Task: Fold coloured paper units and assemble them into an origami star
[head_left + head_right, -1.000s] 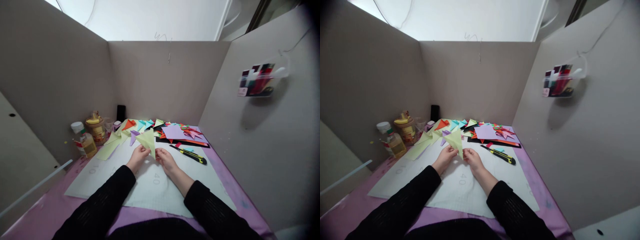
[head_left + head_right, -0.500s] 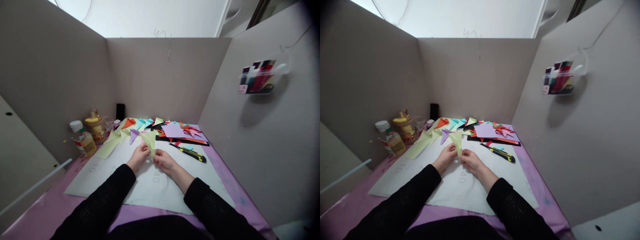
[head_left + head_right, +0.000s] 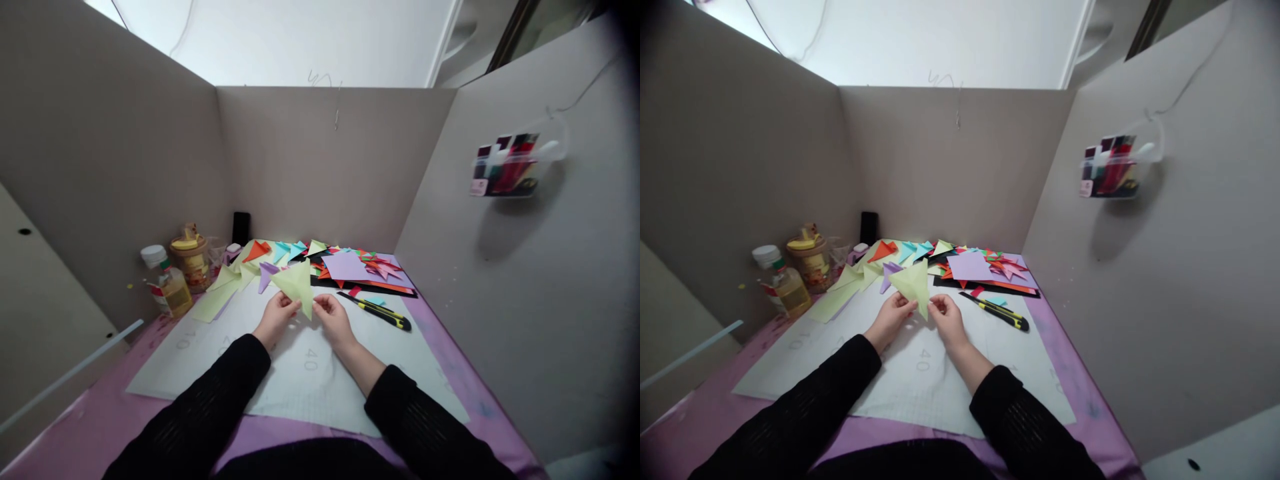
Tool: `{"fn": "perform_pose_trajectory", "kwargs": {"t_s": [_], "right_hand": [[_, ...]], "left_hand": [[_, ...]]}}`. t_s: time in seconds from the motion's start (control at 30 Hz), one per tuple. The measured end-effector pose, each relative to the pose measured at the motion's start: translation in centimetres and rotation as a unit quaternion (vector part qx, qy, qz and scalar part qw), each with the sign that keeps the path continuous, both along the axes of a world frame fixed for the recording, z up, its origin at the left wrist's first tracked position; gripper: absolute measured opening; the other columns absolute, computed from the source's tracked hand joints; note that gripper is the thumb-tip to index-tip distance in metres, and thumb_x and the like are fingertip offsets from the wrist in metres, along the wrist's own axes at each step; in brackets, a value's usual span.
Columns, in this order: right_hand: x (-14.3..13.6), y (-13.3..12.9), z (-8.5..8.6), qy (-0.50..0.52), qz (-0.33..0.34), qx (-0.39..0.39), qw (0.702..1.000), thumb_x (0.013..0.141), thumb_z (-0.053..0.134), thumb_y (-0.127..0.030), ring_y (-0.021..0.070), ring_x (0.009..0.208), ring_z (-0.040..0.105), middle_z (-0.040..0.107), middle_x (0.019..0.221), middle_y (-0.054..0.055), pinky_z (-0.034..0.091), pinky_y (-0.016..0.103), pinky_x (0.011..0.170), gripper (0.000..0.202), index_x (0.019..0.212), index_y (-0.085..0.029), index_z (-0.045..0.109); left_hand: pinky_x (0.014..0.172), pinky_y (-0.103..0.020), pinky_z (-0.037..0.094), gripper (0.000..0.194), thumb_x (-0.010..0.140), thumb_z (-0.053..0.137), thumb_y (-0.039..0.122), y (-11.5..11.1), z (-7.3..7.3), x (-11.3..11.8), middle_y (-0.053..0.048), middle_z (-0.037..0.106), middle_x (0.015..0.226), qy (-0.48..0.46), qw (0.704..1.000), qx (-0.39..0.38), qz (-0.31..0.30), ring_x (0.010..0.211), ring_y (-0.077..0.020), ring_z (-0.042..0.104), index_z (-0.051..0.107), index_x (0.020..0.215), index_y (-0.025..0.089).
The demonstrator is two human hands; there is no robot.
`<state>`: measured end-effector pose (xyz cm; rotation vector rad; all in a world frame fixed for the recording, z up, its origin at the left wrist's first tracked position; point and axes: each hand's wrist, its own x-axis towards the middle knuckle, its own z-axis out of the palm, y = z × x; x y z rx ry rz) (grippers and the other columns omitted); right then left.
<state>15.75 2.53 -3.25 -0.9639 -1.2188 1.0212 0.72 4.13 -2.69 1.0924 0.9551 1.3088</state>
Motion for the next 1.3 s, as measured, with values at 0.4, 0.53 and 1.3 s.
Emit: {"fn": "perform_pose_trajectory", "kwargs": {"t_s": [0.4, 0.53, 1.3], "right_hand": [[0.0, -0.5, 0.3, -0.101, 0.012, 0.060, 0.993, 0.075, 0.062, -0.032, 0.0151, 0.064, 0.049, 0.053, 0.073, 0.001, 0.042, 0.028, 0.062, 0.017, 0.088, -0.022, 0.067], [-0.1, -1.2, 0.8, -0.160, 0.007, 0.111, 0.981, 0.078, 0.060, -0.025, 0.0149, 0.066, 0.050, 0.054, 0.078, 0.002, 0.045, 0.029, 0.064, 0.017, 0.091, -0.024, 0.070], [-0.5, -1.3, 0.4, -0.160, -0.046, 0.120, 0.979, 0.078, 0.058, -0.022, 0.0174, 0.082, 0.055, 0.056, 0.096, 0.005, 0.047, 0.029, 0.069, 0.018, 0.097, -0.021, 0.058]], "left_hand": [[0.057, -0.022, 0.038, 0.025, 0.061, 0.073, 0.020, 0.0, 0.0, 0.1, -0.002, 0.067, 0.074, 0.000, 1.000, 0.006, 0.005, 0.063, -0.0129, 0.058, 0.060, 0.082, 0.014], [0.057, -0.023, 0.038, 0.018, 0.058, 0.068, 0.015, -0.1, 0.0, 0.1, 0.001, 0.064, 0.068, 0.007, 1.000, 0.015, 0.018, 0.062, -0.0133, 0.057, 0.060, 0.074, 0.015], [0.059, -0.023, 0.042, 0.037, 0.063, 0.078, 0.034, -0.2, -0.3, 0.2, -0.007, 0.069, 0.082, 0.006, 1.000, 0.015, -0.004, 0.066, -0.0144, 0.061, 0.063, 0.090, 0.013]]}}
